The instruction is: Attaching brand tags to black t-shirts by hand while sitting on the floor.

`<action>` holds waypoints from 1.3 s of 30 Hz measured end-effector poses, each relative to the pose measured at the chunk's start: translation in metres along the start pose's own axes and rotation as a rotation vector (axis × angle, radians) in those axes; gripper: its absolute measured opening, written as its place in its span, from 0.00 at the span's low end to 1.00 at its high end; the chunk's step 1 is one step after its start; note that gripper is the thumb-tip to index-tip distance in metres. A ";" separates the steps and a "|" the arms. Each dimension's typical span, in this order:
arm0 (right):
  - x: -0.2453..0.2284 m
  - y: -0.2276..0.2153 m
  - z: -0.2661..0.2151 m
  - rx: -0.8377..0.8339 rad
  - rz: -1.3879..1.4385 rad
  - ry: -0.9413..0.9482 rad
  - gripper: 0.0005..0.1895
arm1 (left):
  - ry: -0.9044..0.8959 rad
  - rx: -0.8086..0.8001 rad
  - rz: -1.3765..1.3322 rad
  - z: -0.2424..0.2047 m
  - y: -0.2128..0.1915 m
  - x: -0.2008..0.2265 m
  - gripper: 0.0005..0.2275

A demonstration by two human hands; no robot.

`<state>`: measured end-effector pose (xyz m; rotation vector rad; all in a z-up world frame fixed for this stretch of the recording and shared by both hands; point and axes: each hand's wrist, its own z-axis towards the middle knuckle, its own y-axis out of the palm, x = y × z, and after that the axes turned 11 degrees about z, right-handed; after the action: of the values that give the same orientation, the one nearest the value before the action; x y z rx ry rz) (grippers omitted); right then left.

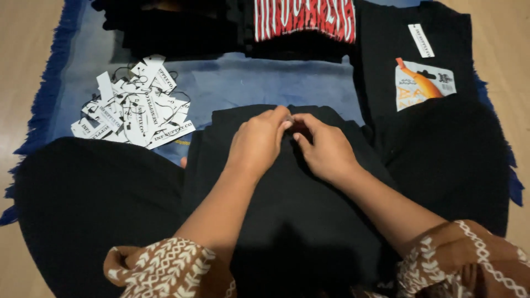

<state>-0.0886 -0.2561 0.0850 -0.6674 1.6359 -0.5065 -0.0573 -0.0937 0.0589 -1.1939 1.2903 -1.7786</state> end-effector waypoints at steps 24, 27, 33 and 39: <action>0.005 0.004 0.006 0.265 -0.014 0.036 0.11 | -0.704 0.625 -0.025 0.001 0.008 -0.032 0.06; 0.006 0.002 0.004 0.168 -0.024 -0.032 0.11 | -0.856 0.671 0.124 0.004 0.013 -0.032 0.08; 0.002 0.001 0.002 0.219 0.100 -0.149 0.10 | 0.088 0.544 0.043 0.005 -0.019 0.013 0.20; 0.013 0.001 0.003 0.219 0.142 -0.038 0.06 | 0.261 0.257 -0.184 0.011 0.034 -0.008 0.12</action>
<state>-0.0870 -0.2640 0.0743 -0.3939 1.5522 -0.5562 -0.0444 -0.1020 0.0254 -0.9863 1.0740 -2.2179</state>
